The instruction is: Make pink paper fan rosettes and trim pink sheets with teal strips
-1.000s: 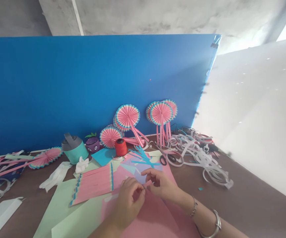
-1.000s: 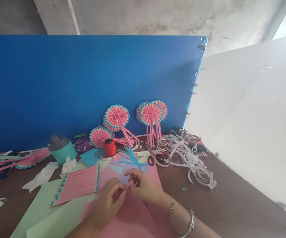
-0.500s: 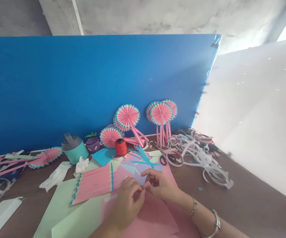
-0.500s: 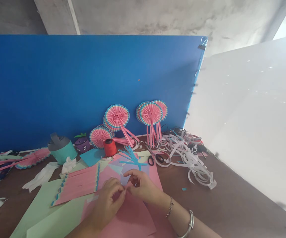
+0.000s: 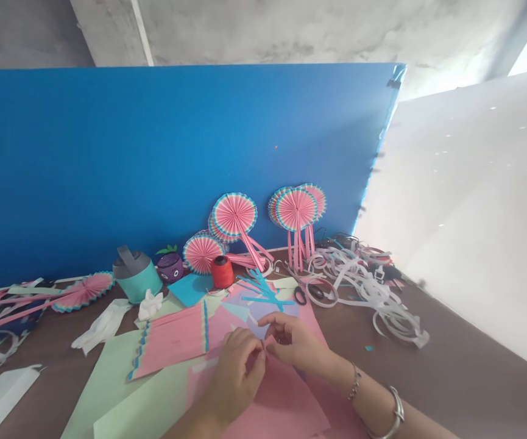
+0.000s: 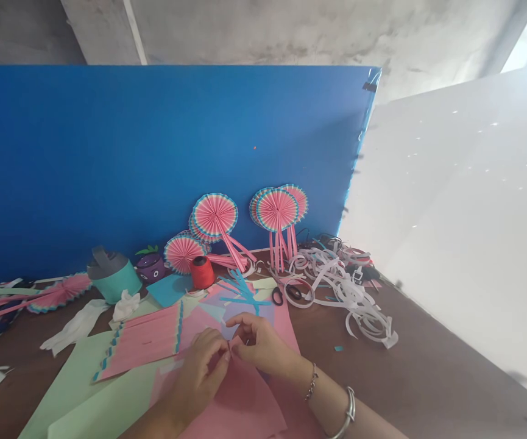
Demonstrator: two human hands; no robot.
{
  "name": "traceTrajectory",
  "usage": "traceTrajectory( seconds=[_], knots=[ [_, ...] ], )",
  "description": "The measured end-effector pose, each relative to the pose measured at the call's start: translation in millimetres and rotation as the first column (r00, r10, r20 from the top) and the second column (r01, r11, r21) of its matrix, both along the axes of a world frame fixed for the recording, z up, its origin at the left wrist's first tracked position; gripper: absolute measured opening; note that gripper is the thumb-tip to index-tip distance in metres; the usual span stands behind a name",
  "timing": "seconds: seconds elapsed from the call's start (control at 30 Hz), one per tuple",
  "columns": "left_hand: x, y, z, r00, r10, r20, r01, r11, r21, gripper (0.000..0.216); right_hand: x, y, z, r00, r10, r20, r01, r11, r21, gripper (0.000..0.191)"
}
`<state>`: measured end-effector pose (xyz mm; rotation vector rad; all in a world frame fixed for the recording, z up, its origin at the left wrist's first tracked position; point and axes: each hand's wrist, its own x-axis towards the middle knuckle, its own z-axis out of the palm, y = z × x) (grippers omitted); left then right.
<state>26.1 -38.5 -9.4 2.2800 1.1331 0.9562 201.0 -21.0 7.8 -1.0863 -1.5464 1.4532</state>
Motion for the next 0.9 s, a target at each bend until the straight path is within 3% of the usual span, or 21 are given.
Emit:
traceTrajectory(
  seconds=[0.9],
  knots=[
    [0.0,2.2,-0.7,0.999,0.004,-0.037,-0.002,0.998,0.059,0.018,-2.6,-2.9,3.8,1.000,-0.029,0.012,0.028,0.999,0.019,0.037]
  ],
)
